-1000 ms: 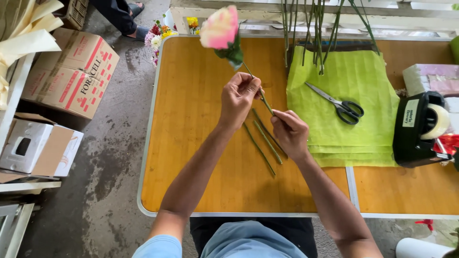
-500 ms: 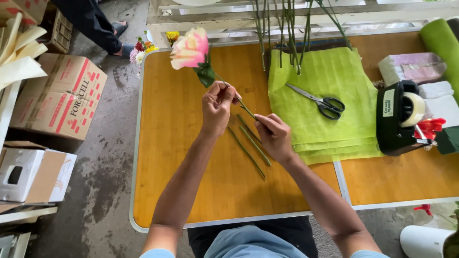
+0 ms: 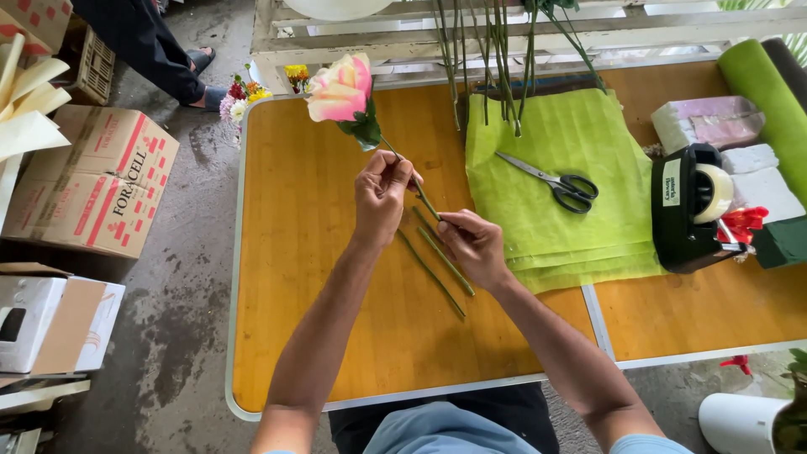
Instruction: The person assembles a bouquet of artificial flowers by hand. They gather several pink and blue roses, align the stems, and secure them together using a roll of tape. The finished bouquet is then placed on a wooden table.
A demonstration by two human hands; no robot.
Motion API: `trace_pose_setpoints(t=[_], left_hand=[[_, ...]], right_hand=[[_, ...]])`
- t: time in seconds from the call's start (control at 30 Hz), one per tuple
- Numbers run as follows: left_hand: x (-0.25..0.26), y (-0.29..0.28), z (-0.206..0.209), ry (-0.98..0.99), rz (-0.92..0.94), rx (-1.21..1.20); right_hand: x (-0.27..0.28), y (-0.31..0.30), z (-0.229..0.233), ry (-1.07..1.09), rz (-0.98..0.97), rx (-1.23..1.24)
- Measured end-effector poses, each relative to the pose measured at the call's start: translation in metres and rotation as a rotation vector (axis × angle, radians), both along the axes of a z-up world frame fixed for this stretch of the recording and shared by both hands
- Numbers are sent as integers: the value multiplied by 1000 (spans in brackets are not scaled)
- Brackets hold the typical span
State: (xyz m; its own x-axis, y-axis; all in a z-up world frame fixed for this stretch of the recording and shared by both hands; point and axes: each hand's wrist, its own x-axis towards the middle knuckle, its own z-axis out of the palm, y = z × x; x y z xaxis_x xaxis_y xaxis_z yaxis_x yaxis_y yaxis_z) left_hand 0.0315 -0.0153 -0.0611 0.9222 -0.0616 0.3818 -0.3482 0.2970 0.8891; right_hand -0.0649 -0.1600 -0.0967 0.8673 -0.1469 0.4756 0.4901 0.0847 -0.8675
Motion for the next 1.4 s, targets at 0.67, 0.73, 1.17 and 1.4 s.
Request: trace_pose_setpoints(t=[0.67, 0.73, 1.17, 1.4], left_hand=[[-197, -44, 177, -670, -1042, -182], [-201, -39, 176, -668, -989, -165], [-207, -44, 181, -717, -902, -159], [-185, -18, 178, -574, -615, -53]], right_hand=[[4, -24, -11, -58, -269, -284], [10, -26, -14, -62, -263, -289], [10, -35, -31, 26, -304, -263], [22, -31, -43, 131, -331, -112]])
